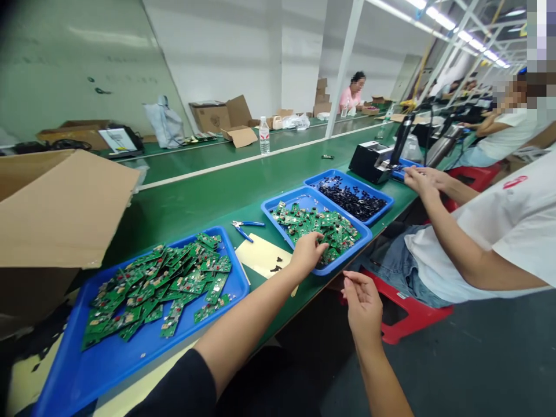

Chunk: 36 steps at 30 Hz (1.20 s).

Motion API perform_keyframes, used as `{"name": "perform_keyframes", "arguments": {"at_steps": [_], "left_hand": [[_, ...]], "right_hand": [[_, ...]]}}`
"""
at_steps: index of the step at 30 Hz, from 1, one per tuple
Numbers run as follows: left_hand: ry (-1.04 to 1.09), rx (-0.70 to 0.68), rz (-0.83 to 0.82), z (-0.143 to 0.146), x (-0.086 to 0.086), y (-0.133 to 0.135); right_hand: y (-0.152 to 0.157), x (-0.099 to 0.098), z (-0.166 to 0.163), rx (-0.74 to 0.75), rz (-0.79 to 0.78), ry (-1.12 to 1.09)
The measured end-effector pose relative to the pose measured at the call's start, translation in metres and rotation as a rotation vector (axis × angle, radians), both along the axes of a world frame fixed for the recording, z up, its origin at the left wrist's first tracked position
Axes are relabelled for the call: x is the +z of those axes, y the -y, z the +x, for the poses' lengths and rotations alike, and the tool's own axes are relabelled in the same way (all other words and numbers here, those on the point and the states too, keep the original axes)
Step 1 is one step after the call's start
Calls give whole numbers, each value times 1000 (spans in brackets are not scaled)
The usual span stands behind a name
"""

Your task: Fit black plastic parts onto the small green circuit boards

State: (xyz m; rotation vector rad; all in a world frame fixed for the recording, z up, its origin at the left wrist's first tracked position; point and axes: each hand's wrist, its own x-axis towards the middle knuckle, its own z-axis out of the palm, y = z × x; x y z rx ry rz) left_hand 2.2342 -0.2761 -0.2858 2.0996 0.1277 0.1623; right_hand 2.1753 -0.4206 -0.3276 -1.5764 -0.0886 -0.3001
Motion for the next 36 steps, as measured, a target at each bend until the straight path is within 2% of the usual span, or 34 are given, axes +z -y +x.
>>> {"name": "perform_keyframes", "arguments": {"at_steps": [4, 8, 12, 14, 18, 21, 23, 27, 32, 36], "left_hand": [[-14, -13, 204, -6, 7, 6], [-33, -56, 368, -29, 19, 3], [-90, -31, 486, -78, 31, -29], [-170, 65, 542, -114, 36, -60], [-380, 428, 658, -185, 38, -130], [-517, 634, 711, -216, 32, -162], [-554, 702, 725, -223, 26, -168], [-534, 771, 743, -215, 14, -161], [-455, 730, 676, -206, 4, -152], [-359, 708, 563, -214, 2, -154]], "right_hand": [[6, -5, 5, 19, -103, -85], [1, -8, 10, 14, -75, -108], [-7, -1, 7, 57, -35, -129], [-11, 3, 5, 75, -27, -131], [-28, 4, -3, 124, -78, -87], [-49, 1, -15, 217, -106, -52], [-63, -1, -25, 309, -130, -42], [-84, -3, -47, 533, -224, 6], [-91, -9, -64, 722, -331, 128], [-90, -14, -68, 767, -351, 148]]}}
